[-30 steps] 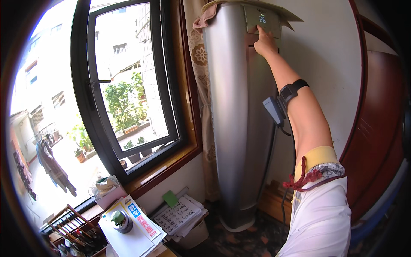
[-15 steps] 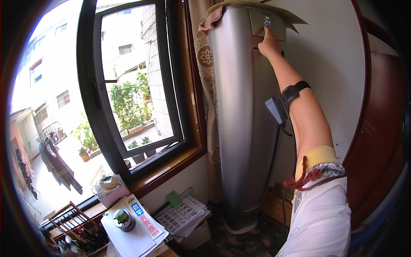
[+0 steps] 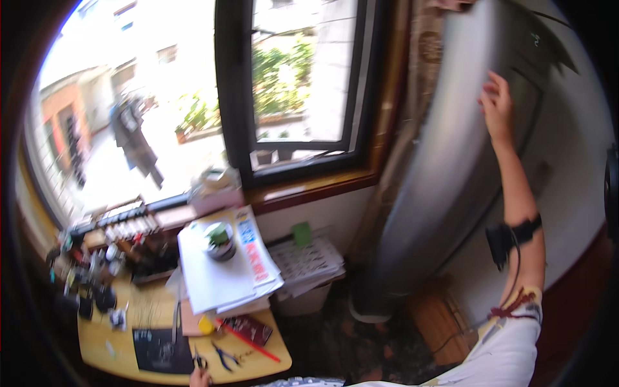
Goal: Tying fishing hooks and lines to small white components at a desk.
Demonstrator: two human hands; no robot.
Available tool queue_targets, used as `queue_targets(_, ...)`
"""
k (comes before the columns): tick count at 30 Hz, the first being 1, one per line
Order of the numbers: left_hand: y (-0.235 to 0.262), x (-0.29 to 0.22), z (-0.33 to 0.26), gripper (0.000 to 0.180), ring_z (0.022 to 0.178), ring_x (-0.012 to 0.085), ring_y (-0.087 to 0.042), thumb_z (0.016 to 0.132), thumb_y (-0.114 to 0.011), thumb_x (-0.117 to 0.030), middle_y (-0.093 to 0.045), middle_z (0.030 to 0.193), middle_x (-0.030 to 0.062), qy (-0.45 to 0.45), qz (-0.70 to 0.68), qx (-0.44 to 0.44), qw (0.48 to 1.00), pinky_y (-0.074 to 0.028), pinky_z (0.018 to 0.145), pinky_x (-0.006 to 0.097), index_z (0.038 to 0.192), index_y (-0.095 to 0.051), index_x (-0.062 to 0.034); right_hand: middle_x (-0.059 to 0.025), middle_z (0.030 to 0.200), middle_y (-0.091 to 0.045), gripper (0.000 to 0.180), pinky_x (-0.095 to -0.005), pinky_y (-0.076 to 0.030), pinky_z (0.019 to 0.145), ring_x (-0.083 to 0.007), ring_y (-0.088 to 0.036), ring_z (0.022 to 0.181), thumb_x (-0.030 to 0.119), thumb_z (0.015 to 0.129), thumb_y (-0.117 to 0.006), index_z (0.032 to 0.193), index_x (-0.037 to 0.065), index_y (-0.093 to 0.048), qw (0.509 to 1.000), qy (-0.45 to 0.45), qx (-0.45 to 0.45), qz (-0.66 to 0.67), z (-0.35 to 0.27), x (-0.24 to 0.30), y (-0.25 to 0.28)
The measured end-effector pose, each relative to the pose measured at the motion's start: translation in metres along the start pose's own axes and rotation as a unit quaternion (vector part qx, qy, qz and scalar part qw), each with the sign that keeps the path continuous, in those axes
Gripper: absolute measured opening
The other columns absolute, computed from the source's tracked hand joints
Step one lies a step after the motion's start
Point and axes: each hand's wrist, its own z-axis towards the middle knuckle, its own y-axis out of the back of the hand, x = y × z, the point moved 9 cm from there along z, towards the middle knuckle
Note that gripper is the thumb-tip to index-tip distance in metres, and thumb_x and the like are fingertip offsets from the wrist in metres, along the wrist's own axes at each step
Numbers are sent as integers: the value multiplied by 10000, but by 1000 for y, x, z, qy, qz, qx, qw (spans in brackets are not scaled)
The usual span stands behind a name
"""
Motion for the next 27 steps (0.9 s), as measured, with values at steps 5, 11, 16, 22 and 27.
queue_targets(5,6,-61,-38,190,715,224,-667,896,-684,-213,-677,760,104,38,45,0,998,-532,679,351,965,-655,-38,-61,1110,-624,390,-243,-506,636,-100,-613,733,-97,911,-534,1271,37,-602,961,-75,253,77,-240,54,-99)
queue_targets(11,6,-69,-34,203,734,167,-669,925,-699,-242,-683,766,64,56,13,74,996,-533,691,323,982,-661,-51,-97,970,-658,120,-269,-556,621,-159,-680,719,-50,913,-652,1022,-15,-685,824,-276,445,215,-534,150,-160)
queue_targets(16,4,-69,-38,126,841,97,-632,1000,-643,-152,-662,896,16,47,-77,210,973,-526,776,266,1013,-611,-31,-102,910,-668,89,-264,-566,614,-162,-713,711,-15,931,-670,1004,-38,-716,723,-362,514,288,-666,281,-151)
queue_targets(22,8,-72,-44,112,862,64,-579,1049,-603,-147,-620,904,-16,23,-172,346,922,-490,815,246,1004,-588,-46,-69,836,-689,75,-231,-516,575,-108,-679,648,-5,898,-722,970,-7,-742,695,-430,507,272,-752,363,-151)
queue_targets(27,11,-84,-39,113,879,60,-589,1051,-601,-130,-646,934,-2,0,-300,432,851,-491,813,239,1014,-592,-23,-70,818,-694,85,-218,-453,543,-98,-640,615,-33,852,-751,933,-5,-746,651,-469,457,384,-786,432,-205)
